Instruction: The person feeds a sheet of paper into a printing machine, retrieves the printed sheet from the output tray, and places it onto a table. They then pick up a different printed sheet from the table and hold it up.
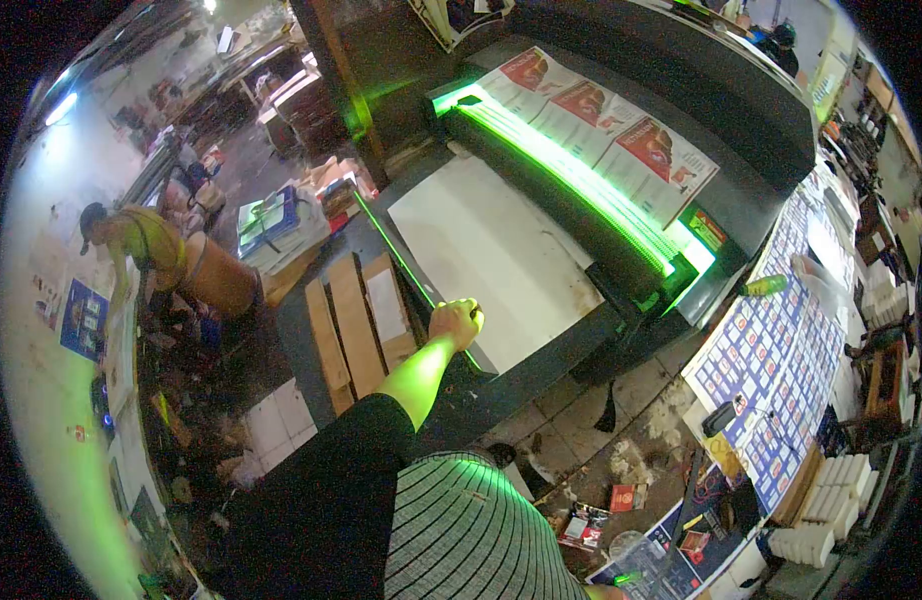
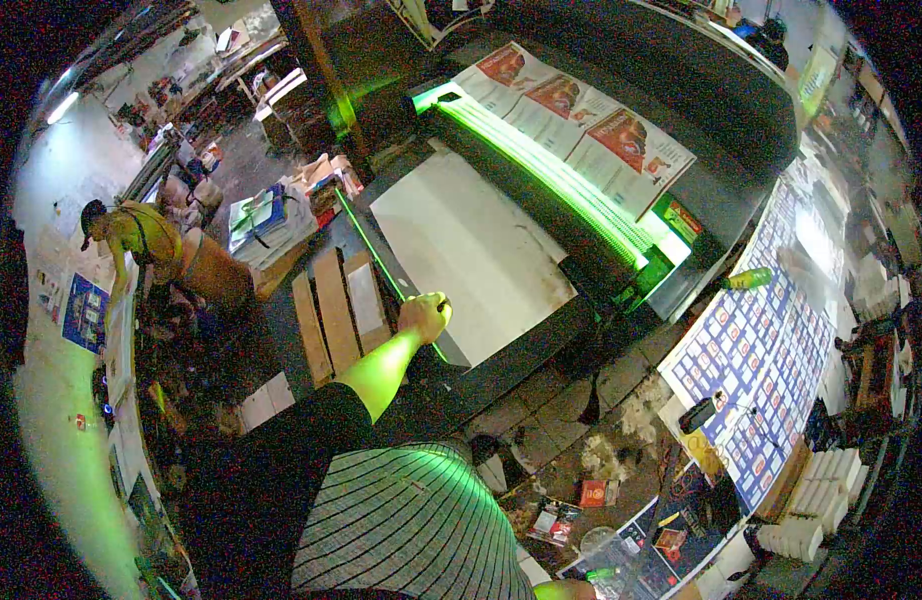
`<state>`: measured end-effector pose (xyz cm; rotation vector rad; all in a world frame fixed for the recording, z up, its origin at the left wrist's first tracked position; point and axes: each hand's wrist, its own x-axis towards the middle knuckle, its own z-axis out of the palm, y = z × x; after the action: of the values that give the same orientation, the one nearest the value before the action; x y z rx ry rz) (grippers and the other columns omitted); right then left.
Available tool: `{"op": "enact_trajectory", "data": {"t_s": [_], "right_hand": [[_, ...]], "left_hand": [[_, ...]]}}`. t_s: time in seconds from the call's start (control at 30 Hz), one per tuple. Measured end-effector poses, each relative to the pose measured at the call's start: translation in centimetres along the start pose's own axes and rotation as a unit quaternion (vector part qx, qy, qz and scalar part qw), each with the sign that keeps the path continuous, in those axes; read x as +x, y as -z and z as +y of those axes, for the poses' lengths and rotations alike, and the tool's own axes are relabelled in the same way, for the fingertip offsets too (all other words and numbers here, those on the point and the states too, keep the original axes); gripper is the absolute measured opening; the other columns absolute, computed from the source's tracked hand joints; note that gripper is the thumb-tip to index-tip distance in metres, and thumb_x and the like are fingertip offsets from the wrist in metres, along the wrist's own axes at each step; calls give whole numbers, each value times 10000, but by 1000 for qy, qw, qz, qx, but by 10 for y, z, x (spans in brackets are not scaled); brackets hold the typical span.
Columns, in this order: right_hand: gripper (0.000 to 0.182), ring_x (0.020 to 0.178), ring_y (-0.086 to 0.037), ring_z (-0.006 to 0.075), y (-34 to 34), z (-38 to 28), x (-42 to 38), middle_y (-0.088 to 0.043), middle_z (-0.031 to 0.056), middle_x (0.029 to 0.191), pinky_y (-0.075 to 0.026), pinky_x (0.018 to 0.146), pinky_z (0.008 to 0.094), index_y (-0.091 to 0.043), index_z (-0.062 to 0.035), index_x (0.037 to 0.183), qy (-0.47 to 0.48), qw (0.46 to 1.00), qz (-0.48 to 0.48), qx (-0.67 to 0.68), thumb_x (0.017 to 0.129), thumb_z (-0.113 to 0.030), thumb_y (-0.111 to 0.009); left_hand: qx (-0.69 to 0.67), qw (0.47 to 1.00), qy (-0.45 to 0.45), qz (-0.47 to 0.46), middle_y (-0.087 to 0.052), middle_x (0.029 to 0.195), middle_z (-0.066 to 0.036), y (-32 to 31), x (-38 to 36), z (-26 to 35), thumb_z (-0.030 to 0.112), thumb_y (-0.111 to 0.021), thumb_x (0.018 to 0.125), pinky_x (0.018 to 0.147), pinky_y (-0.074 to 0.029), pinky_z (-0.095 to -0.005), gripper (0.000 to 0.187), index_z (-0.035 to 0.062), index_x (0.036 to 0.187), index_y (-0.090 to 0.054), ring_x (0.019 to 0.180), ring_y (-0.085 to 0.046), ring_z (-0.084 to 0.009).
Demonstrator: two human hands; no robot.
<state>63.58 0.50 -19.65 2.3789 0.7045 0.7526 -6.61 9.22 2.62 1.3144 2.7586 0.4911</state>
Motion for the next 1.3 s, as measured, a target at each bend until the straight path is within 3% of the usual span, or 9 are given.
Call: {"op": "enact_trajectory", "data": {"t_s": [0.27, 1.3], "right_hand": [[275, 696, -653, 253, 0, 0, 2, -680, 98, 838, -504, 621, 422, -678, -82, 872, -10, 1000, -7, 8, 904, -296, -507], [248, 691, -653, 247, -2, 12, -6, -676, 91, 823, -502, 610, 426, -665, -90, 854, -69, 996, -40, 31, 882, -295, -528]], "left_hand": [[-5, 999, 13, -30, -692, 929, -114, 10, -1, 6, 304, -546, 844, 839, -489, -435, 228, 113, 872, -667, 894, -658, -298], [-10, 1000, -13, 0, -688, 908, -109, -1, -1, -1, 303, -544, 828, 813, -490, -435, 219, 119, 856, -660, 885, -654, -297]]}}
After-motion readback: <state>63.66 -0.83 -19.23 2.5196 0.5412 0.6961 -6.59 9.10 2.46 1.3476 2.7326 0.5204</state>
